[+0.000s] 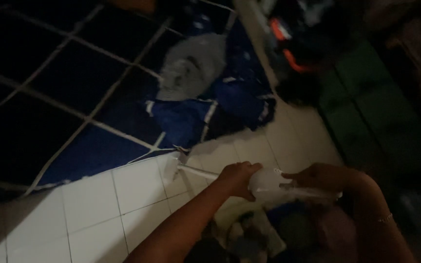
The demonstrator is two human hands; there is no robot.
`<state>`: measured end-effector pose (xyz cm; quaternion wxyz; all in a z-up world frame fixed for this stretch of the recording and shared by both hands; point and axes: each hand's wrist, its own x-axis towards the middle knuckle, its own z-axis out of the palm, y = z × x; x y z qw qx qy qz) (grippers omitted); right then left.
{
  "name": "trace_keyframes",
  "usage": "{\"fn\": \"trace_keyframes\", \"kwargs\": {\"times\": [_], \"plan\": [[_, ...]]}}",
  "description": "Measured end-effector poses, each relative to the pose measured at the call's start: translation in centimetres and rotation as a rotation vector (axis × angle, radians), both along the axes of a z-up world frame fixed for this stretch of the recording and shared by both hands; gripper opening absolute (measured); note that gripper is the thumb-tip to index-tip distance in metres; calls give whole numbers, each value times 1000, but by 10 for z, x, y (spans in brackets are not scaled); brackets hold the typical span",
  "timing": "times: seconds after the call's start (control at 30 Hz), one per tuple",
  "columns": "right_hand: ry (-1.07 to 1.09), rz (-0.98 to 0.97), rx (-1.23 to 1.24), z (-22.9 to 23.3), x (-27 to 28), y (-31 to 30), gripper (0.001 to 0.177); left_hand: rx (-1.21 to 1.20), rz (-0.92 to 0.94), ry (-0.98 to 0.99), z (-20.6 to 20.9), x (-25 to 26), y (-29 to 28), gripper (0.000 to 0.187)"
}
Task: Vacuuming the floor of a bedroom and a hallway using a handheld vacuum cleaner.
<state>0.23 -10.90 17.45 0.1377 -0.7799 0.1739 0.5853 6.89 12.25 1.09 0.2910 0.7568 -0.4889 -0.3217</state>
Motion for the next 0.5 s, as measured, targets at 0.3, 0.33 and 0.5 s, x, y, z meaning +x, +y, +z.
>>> {"fn": "trace_keyframes", "kwargs": {"times": [0.3,0.33,0.5], "plan": [[-41,281,-18,19,150,29,44,104,403,32,11,55,29,121],[-44,317,-14,-7,160,16,44,107,440,31,9,59,35,121],[-74,255,238,-85,198,35,47,146,569,43,12,70,94,115]]}}
